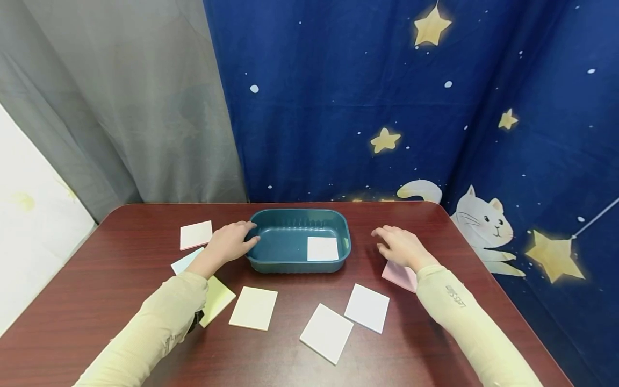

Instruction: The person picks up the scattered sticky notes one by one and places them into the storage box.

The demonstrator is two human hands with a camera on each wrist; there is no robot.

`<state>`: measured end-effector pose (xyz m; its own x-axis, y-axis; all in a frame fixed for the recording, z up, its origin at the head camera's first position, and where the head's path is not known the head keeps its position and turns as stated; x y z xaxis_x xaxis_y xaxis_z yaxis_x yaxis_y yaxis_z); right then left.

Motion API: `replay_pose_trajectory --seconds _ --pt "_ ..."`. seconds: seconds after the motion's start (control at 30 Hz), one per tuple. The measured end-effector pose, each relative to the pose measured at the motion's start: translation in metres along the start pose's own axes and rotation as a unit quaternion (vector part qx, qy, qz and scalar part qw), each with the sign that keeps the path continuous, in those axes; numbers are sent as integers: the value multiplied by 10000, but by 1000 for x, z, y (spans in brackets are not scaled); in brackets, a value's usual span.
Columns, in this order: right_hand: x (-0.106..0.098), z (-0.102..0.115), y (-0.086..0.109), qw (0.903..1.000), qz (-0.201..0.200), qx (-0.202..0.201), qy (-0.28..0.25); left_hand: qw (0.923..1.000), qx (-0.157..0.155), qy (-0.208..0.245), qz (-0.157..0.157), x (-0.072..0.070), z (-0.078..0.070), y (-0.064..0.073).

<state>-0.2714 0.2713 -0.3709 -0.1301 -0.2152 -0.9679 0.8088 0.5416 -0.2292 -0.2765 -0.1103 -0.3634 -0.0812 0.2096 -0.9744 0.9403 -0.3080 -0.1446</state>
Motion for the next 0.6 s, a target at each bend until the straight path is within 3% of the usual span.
replay_pose_trajectory --seconds 0.6 --pt "9 -5 10 9999 13 122 -35 10000 12 0 9 1 0 0"
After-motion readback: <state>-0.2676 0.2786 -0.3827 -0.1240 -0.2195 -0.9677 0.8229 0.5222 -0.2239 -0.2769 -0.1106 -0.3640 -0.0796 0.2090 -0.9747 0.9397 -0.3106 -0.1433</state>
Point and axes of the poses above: each hand's wrist, its own y-axis away from the middle knuckle, its own x-axis out of the palm, z = x × y, the point moved 2 cm from there along -y, towards the middle knuckle, and after that the axes turned 1 degree about -z, right-handed, at the moved point
